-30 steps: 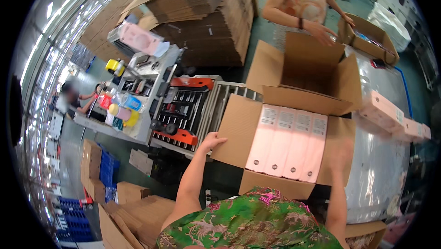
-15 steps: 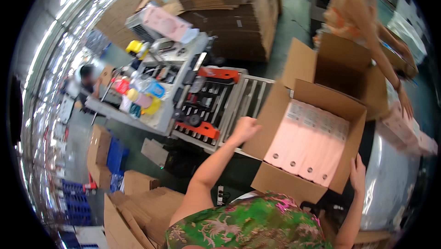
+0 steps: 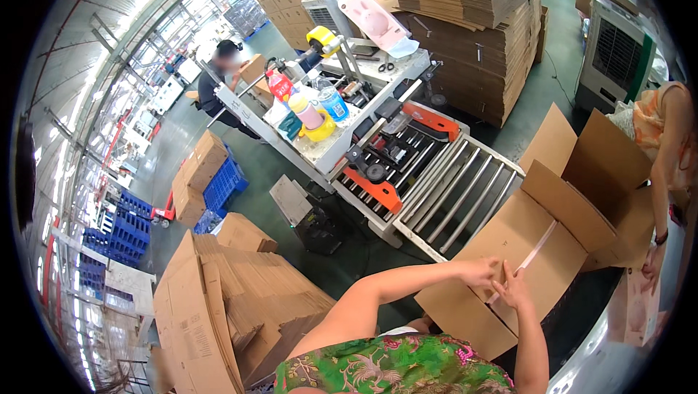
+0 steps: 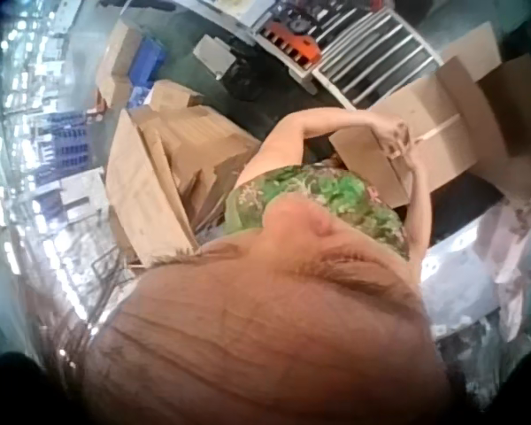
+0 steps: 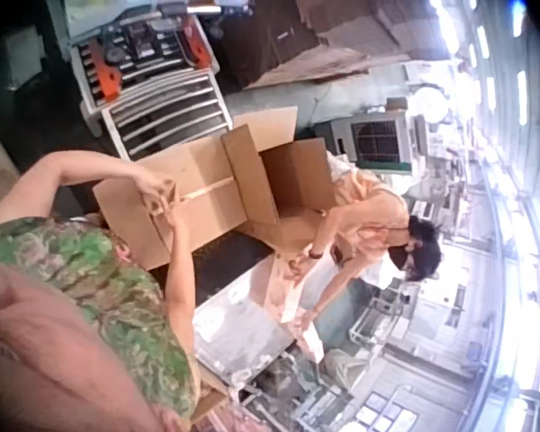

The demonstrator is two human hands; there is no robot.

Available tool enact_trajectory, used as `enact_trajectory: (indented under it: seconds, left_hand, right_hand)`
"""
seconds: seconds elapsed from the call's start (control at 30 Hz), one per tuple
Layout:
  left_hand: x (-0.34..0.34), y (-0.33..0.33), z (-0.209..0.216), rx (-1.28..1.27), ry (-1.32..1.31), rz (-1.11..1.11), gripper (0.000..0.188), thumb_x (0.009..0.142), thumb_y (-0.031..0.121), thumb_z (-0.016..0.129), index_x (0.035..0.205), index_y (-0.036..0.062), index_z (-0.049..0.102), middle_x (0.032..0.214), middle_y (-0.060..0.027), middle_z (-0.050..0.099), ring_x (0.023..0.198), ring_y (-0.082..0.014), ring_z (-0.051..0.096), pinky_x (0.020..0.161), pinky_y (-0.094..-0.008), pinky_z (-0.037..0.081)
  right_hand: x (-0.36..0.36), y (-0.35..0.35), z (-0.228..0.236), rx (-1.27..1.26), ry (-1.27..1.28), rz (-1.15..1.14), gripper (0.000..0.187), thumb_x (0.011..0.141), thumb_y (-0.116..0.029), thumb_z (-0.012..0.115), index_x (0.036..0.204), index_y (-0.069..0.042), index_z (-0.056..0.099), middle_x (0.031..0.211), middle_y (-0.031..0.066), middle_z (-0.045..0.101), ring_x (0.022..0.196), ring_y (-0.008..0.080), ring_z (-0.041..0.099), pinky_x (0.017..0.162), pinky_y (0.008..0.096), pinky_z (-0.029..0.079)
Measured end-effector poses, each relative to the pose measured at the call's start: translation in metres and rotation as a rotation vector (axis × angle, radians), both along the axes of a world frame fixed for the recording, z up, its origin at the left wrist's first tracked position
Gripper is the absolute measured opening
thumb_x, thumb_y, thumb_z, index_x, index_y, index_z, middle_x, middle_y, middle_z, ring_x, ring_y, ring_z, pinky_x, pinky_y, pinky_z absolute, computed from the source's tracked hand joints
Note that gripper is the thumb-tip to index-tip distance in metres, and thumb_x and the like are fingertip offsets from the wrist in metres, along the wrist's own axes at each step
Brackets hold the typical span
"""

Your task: The person organizes pink product boxes on a metal table, places them into cardboard shipping boxes, and moves large flat cardboard boxes at a warehouse packing station.

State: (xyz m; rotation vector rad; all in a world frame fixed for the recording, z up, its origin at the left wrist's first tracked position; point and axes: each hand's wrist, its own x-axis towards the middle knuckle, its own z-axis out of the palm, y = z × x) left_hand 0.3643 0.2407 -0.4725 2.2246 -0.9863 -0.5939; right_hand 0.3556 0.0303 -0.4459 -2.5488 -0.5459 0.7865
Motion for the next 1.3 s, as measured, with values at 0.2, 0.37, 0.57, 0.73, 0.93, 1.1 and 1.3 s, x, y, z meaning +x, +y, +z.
enact_trajectory:
  seconds: [0.2,0.37,0.57,0.73,0.93,1.1,1.3]
  left_hand:
    - [-0.045,0.094,-0.021,-0.029,-0.236,1.169,0.04,0.081,0.024,0.064,0.112,-0.0013,0.055,0.109,-0.0232,0.054,0.101,-0.0392,0.052,0.088,-0.0464,0.043]
    - [-0.108,0.122,-0.018,-0.156,1.032,0.718,0.071,0.091,0.057,0.046,0.141,0.007,0.037,0.117,-0.0096,0.058,0.087,-0.0132,0.057,0.077,-0.0286,0.048]
    - [-0.09,0.101,0.117,-0.726,0.696,0.533,0.068,0.091,0.036,0.057,0.147,0.0122,0.025,0.099,-0.0025,0.058,0.083,-0.008,0.051,0.07,-0.0234,0.045]
    - [-0.022,0.033,0.091,-0.158,0.118,0.836,0.052,0.082,0.036,0.067,0.124,0.0077,0.053,0.086,-0.0078,0.066,0.076,-0.0181,0.06,0.067,-0.0313,0.047]
    - [0.03,0.015,0.017,0.286,-0.179,1.109,0.081,0.075,0.058,0.065,0.135,0.0093,0.04,0.123,-0.0235,0.051,0.11,-0.041,0.052,0.089,-0.049,0.043]
    - [0.049,0.005,-0.031,0.074,0.16,1.08,0.082,0.079,0.056,0.061,0.142,0.0112,0.032,0.133,-0.0189,0.047,0.121,-0.0351,0.048,0.098,-0.0456,0.041]
    - [0.056,0.011,-0.048,0.011,0.226,1.064,0.08,0.081,0.053,0.06,0.143,0.0115,0.031,0.136,-0.0181,0.045,0.124,-0.0353,0.045,0.101,-0.0444,0.037]
  right_hand:
    - [-0.004,-0.013,-0.005,-0.002,-0.086,-0.02,0.084,0.079,-0.049,0.064,0.147,-0.018,0.025,0.128,0.0285,0.033,0.108,0.0447,0.051,0.093,0.0457,0.045]
    - [0.006,-0.021,-0.011,0.037,0.001,0.0,0.086,0.08,-0.052,0.061,0.147,-0.015,0.023,0.132,0.0312,0.029,0.114,0.0453,0.047,0.096,0.0439,0.043]
    - [0.032,-0.037,-0.02,0.099,0.189,0.134,0.086,0.085,-0.06,0.051,0.149,-0.015,0.015,0.128,0.0279,0.033,0.114,0.0414,0.048,0.096,0.0407,0.043]
    - [0.059,-0.069,-0.009,0.357,0.883,0.027,0.063,0.091,-0.064,0.037,0.124,-0.011,0.046,0.083,0.0034,0.049,0.061,0.0151,0.051,0.048,0.0314,0.046]
    - [0.125,-0.077,0.104,0.593,-0.445,-0.026,0.032,0.092,-0.032,0.053,0.092,-0.001,0.058,0.087,0.0155,0.058,0.084,0.0292,0.055,0.074,0.0393,0.045]
    - [0.127,-0.138,0.125,-0.025,-1.196,-0.35,0.052,0.087,-0.03,0.059,0.126,0.002,0.047,0.126,0.017,0.047,0.122,0.0343,0.04,0.1,0.0449,0.034]
    - [0.074,-0.139,0.098,-0.082,-1.092,-0.275,0.066,0.083,-0.028,0.063,0.135,0.004,0.037,0.141,0.0196,0.037,0.136,0.033,0.028,0.111,0.0478,0.022]
